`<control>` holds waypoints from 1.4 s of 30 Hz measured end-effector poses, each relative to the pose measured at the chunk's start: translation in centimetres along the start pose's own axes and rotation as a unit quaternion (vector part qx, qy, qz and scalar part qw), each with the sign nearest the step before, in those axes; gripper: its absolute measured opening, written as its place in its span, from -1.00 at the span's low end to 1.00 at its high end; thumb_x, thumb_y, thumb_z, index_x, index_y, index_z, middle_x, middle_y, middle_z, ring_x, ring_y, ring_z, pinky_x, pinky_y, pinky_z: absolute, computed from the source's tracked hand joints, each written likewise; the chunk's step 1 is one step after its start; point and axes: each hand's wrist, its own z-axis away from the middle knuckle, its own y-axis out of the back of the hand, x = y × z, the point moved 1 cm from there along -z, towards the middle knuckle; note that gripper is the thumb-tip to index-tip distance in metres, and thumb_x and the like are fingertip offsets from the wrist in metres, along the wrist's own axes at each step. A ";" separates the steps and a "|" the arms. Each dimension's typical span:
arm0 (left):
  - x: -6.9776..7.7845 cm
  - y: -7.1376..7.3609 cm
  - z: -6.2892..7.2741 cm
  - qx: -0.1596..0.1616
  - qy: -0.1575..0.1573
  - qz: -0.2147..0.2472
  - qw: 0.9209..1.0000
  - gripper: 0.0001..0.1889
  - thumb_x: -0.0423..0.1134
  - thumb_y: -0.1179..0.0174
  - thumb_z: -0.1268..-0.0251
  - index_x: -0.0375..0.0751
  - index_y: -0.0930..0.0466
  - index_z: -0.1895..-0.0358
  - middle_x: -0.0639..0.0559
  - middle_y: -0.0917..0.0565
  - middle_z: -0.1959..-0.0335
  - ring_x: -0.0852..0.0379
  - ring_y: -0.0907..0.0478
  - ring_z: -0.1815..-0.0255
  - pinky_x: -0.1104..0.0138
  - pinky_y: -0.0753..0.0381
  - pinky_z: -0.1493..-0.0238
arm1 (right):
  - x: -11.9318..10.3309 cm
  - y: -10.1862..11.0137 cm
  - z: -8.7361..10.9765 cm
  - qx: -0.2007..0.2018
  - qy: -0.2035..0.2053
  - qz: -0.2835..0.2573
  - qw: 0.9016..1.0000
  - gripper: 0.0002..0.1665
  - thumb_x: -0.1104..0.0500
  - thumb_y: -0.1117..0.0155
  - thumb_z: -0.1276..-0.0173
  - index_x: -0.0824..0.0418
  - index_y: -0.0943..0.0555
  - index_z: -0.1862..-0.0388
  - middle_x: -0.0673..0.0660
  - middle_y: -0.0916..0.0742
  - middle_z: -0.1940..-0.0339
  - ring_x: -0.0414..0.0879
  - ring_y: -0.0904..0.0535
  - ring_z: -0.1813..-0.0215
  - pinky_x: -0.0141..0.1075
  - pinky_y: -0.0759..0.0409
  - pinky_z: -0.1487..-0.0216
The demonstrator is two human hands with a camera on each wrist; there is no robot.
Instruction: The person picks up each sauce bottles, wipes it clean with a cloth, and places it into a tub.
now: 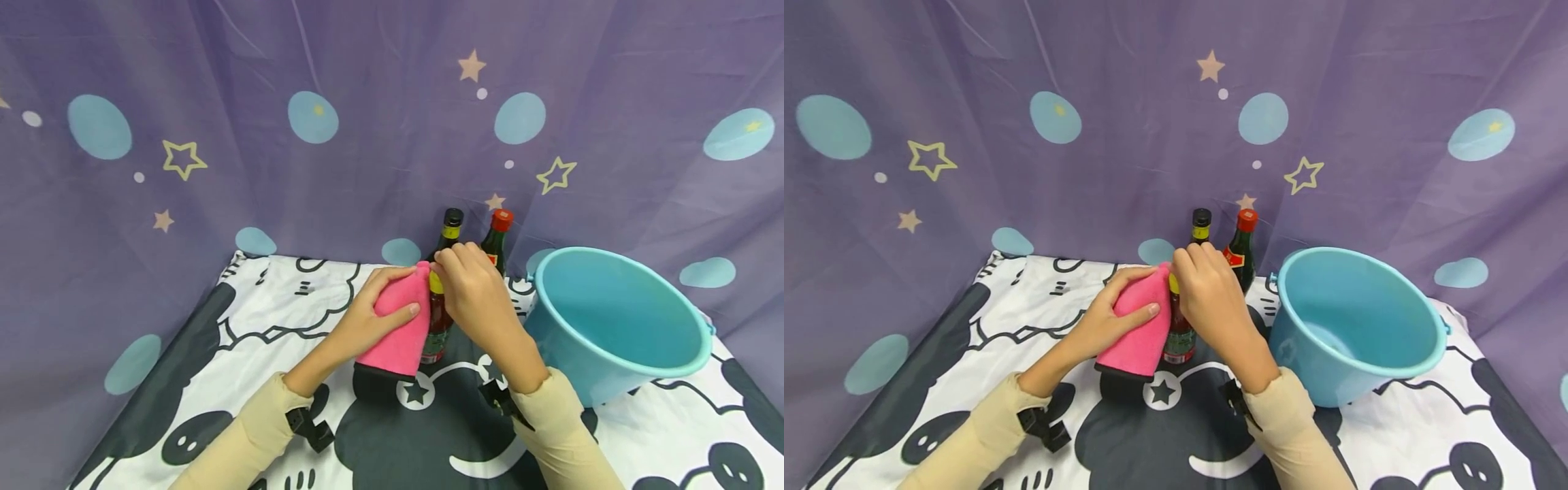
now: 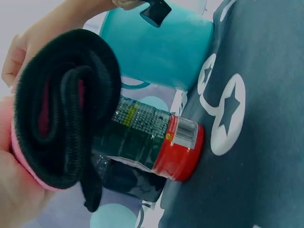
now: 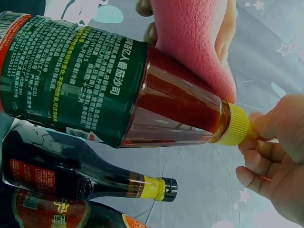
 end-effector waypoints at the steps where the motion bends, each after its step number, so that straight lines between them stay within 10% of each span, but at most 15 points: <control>1: -0.1 0.1 0.0 0.006 -0.007 -0.004 1.000 -0.40 -0.21 -0.36 -0.32 0.18 -0.45 -0.41 0.07 -0.43 -0.33 0.01 -0.47 -0.20 0.13 -0.65 -0.01 | 0.0 0.0 -0.1 0.000 0.000 0.000 1.000 -0.87 0.35 -0.33 -0.39 0.38 -0.57 0.17 0.21 -0.62 0.37 0.04 -0.45 0.33 -0.18 -0.51 0.22; 29: -0.1 1.9 -0.2 -0.002 -0.106 -0.166 0.980 -0.41 -0.14 -0.43 -0.26 0.07 -0.56 -0.39 0.00 -0.56 -0.35 0.06 -0.54 -0.33 0.12 -0.60 -0.22 | 0.0 -0.1 -0.1 0.008 0.005 -0.002 1.000 -0.90 0.33 -0.30 -0.43 0.37 -0.56 0.21 0.20 -0.58 0.42 0.06 -0.42 0.35 -0.20 -0.45 0.26; 42: -1.1 2.4 -0.3 -0.037 -0.081 -0.159 0.983 -0.40 -0.13 -0.42 -0.28 0.09 -0.54 -0.40 0.00 -0.57 -0.33 0.09 -0.57 -0.22 0.26 -0.65 -0.06 | -0.1 -0.2 0.0 0.009 0.001 -0.006 1.000 -0.88 0.32 -0.32 -0.42 0.37 -0.57 0.20 0.21 -0.60 0.40 0.06 -0.44 0.34 -0.19 -0.48 0.26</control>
